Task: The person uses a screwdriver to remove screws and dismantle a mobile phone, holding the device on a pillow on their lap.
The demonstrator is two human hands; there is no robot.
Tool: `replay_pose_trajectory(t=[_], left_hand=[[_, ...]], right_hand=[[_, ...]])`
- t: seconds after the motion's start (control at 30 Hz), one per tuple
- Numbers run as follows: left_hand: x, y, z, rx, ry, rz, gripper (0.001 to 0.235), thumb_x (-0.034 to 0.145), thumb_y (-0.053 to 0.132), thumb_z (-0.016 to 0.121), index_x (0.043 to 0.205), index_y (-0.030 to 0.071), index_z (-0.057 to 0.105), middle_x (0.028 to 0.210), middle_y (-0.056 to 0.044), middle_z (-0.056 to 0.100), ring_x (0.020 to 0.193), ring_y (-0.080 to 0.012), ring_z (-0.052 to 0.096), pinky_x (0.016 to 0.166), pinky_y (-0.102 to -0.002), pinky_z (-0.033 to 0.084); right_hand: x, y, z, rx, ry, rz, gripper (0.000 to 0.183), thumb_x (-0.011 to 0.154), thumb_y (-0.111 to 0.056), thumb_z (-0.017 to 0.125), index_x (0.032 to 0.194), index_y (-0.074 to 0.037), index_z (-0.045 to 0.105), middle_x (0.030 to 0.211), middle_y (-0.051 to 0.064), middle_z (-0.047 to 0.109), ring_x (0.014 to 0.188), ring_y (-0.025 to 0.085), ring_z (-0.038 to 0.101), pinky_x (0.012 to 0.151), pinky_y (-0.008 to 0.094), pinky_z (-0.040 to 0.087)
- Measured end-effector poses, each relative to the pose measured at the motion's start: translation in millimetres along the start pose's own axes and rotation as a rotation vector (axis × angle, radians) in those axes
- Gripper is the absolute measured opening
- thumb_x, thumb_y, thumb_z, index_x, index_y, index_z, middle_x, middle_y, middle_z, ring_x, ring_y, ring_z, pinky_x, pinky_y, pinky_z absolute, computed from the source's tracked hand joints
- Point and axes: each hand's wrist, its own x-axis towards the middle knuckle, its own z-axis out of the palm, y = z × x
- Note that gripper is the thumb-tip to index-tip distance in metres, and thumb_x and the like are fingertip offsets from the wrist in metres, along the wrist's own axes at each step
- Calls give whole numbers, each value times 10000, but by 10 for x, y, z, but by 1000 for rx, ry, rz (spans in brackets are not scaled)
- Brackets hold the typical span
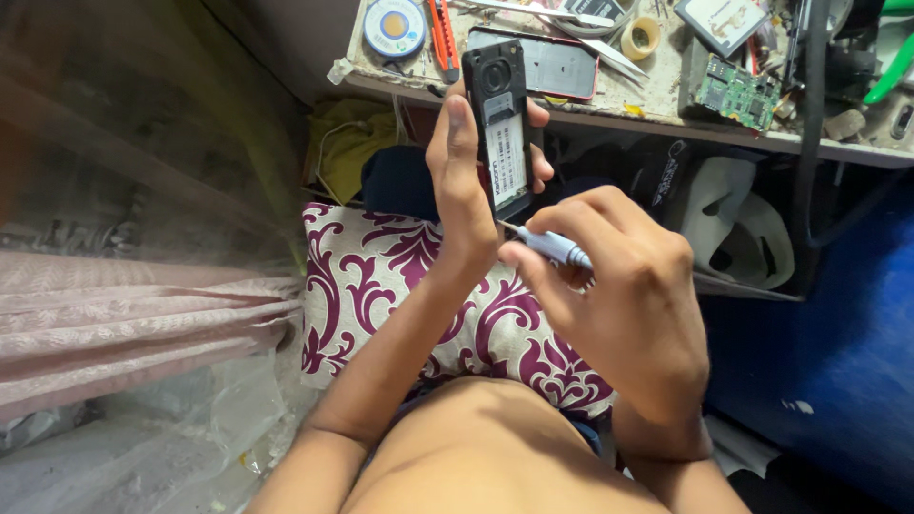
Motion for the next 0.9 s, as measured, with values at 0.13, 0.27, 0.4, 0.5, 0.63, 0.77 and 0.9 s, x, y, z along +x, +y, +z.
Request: replay_pose_trajectory(t=[0.13,0.27,0.4,0.5,0.63,0.77,0.9], left_hand=[[-42,-5,-10,19,-28,15,594,1139,563,346,1317,26,526,1017,-131,668,734,-171,676,607,-292,550],[-52,12,-17,40,-45,28,594,1147,569,340,1314,31,530,1019,-127,669,709,-162,684,619,-296,558],[-68,22,-4,33,-46,15,591,1148,565,336,1317,32,528,1019,-120,663,707,-158,678,611,-287,547],[-64,17,-5,16,-40,10,573,1143,552,341,1306,34,523,1011,-119,664,747,-169,678,600,-285,549],[-59,-12,-20,-13,-30,16,561,1155,542,349,1276,24,527,1046,-122,665,734,-161,670,596,-278,544],[-79,-21,-28,16,-39,31,573,1176,546,359,1253,6,534,1014,-126,662,721,-147,657,604,-266,542],[-88,19,9,7,-31,-5,574,1131,556,358,1277,28,529,1051,-120,664,750,-167,669,610,-295,555]], right_hand=[[-7,0,31,-52,60,-30,141,868,-59,854,937,-27,734,909,110,691,774,280,714,650,364,537],[-26,13,10,3,37,-68,144,819,-9,823,929,-35,734,947,109,699,776,268,718,668,349,549],[-35,46,12,46,21,-126,179,789,27,808,939,-42,737,966,98,693,830,258,730,724,340,574],[-38,52,4,-16,23,-209,181,788,31,818,928,-61,750,996,80,706,907,271,723,785,363,573],[19,3,-28,-11,0,-221,228,742,24,820,947,-45,749,1004,103,705,885,284,704,755,371,566],[38,-87,-36,34,69,-171,335,736,-74,846,1037,4,720,1086,190,669,881,297,731,721,368,568],[2,-70,-16,-15,47,-92,211,867,-72,841,1037,-9,735,1013,137,726,834,291,751,711,349,583]])
